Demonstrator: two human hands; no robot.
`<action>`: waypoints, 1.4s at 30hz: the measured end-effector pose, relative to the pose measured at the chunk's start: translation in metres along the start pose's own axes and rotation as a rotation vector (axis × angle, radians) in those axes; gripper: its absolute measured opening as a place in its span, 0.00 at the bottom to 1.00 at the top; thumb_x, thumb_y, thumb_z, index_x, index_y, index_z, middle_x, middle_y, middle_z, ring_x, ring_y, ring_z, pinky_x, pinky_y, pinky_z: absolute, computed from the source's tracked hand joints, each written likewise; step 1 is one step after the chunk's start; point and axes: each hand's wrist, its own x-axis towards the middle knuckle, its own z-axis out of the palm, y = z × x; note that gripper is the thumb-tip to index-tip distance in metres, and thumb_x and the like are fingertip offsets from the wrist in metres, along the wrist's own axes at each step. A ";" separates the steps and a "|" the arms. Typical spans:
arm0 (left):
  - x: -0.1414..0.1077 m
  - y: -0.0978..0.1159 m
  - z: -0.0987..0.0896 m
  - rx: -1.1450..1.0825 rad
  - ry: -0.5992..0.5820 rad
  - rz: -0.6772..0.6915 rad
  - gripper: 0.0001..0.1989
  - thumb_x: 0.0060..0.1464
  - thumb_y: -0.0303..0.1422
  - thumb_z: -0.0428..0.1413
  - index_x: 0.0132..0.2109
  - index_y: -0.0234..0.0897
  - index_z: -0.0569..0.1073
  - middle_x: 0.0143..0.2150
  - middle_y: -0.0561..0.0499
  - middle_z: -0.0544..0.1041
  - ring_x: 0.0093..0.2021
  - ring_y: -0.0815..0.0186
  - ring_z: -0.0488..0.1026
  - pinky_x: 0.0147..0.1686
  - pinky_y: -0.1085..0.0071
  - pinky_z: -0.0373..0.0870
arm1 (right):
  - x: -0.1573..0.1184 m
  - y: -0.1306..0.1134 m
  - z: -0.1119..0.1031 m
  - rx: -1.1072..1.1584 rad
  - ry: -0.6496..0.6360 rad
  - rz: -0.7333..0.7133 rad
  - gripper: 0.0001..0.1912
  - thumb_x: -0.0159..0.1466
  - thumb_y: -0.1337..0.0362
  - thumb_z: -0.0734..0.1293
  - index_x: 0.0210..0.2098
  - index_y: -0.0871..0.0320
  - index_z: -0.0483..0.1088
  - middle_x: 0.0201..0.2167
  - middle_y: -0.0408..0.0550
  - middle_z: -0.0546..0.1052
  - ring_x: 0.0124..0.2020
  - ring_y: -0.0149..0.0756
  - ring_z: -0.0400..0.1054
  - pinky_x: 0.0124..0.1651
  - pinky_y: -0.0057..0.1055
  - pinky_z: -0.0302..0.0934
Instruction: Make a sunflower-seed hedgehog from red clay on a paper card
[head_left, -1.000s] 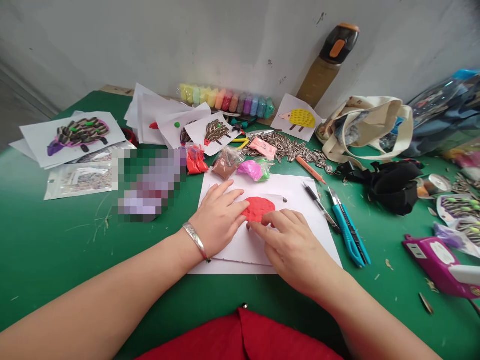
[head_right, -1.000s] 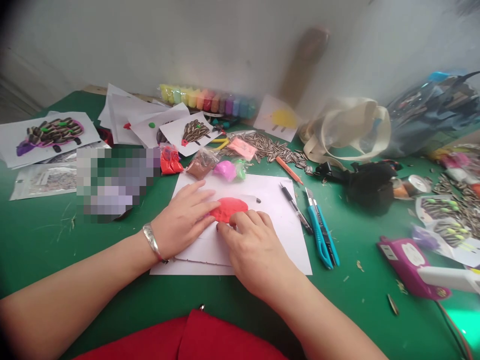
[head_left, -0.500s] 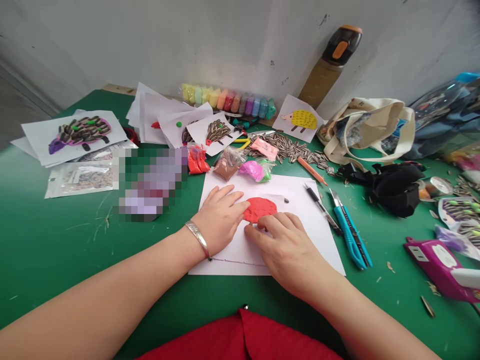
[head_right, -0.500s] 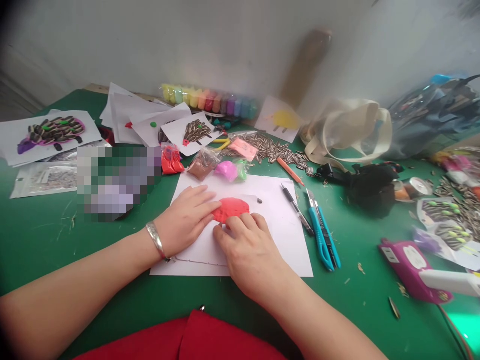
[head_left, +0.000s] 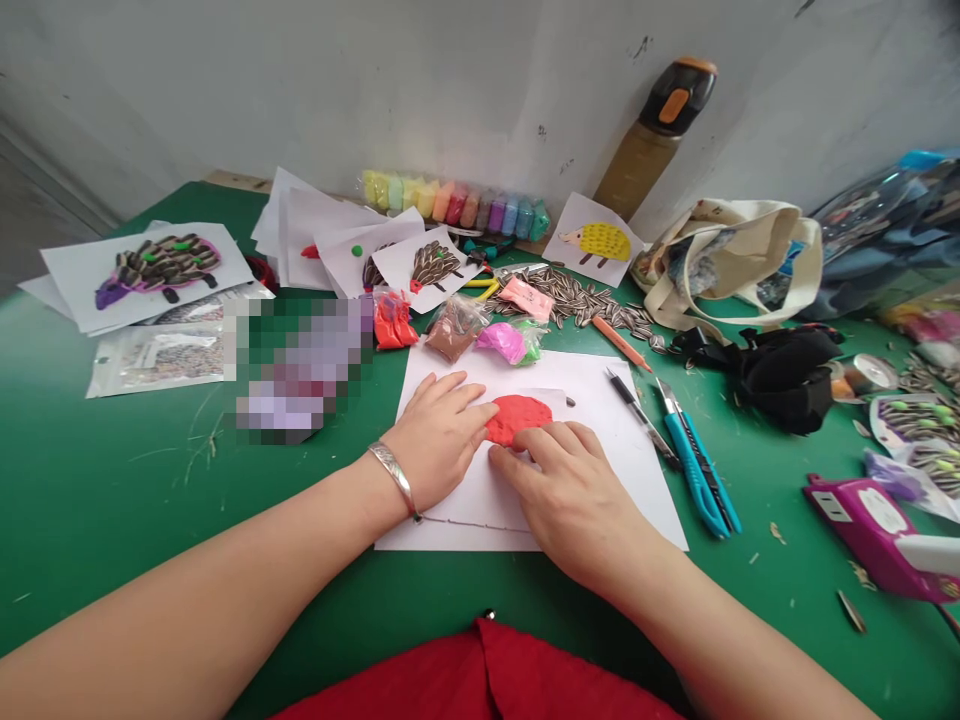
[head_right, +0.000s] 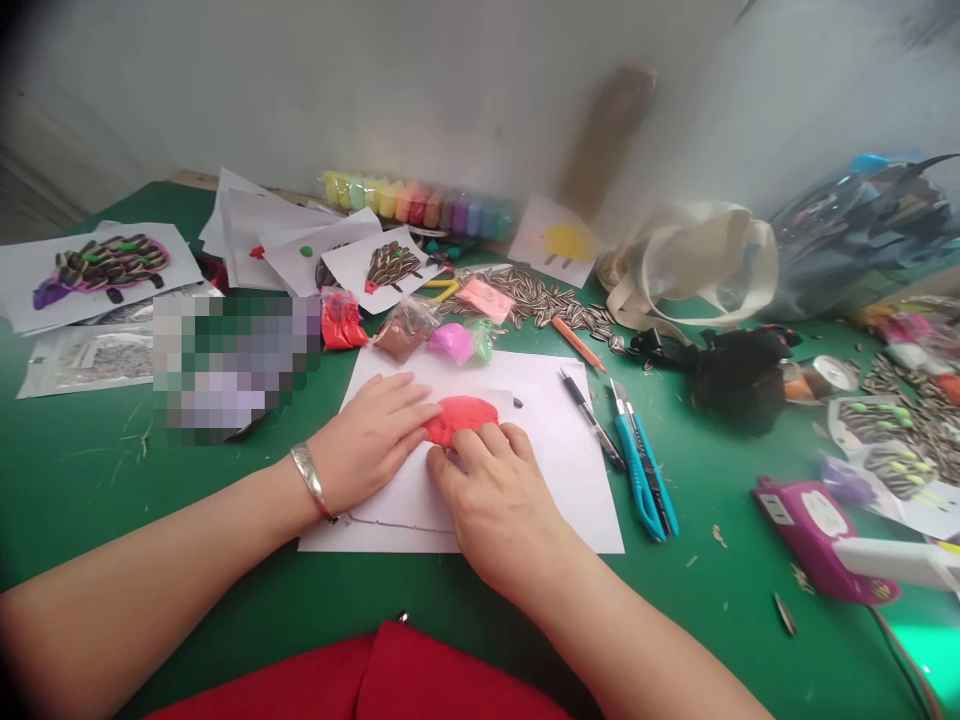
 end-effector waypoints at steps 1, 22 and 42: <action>0.000 0.000 0.000 0.002 0.001 0.003 0.15 0.63 0.28 0.47 0.53 0.35 0.73 0.55 0.40 0.72 0.61 0.49 0.61 0.59 0.44 0.58 | -0.001 0.000 0.000 -0.001 -0.001 -0.001 0.17 0.63 0.74 0.60 0.49 0.57 0.69 0.40 0.51 0.71 0.41 0.41 0.59 0.50 0.40 0.52; 0.000 0.001 -0.002 0.010 -0.043 -0.004 0.17 0.65 0.35 0.46 0.54 0.35 0.72 0.56 0.39 0.71 0.60 0.49 0.61 0.59 0.45 0.56 | -0.005 0.007 -0.011 0.039 0.069 0.038 0.18 0.62 0.76 0.60 0.48 0.58 0.72 0.38 0.52 0.72 0.41 0.42 0.60 0.47 0.40 0.54; 0.000 0.009 0.003 0.007 0.028 -0.082 0.16 0.62 0.33 0.51 0.54 0.34 0.74 0.56 0.40 0.72 0.62 0.45 0.60 0.61 0.40 0.54 | -0.003 0.003 -0.006 0.030 0.013 0.042 0.18 0.62 0.75 0.60 0.50 0.59 0.70 0.38 0.51 0.71 0.39 0.41 0.59 0.49 0.40 0.51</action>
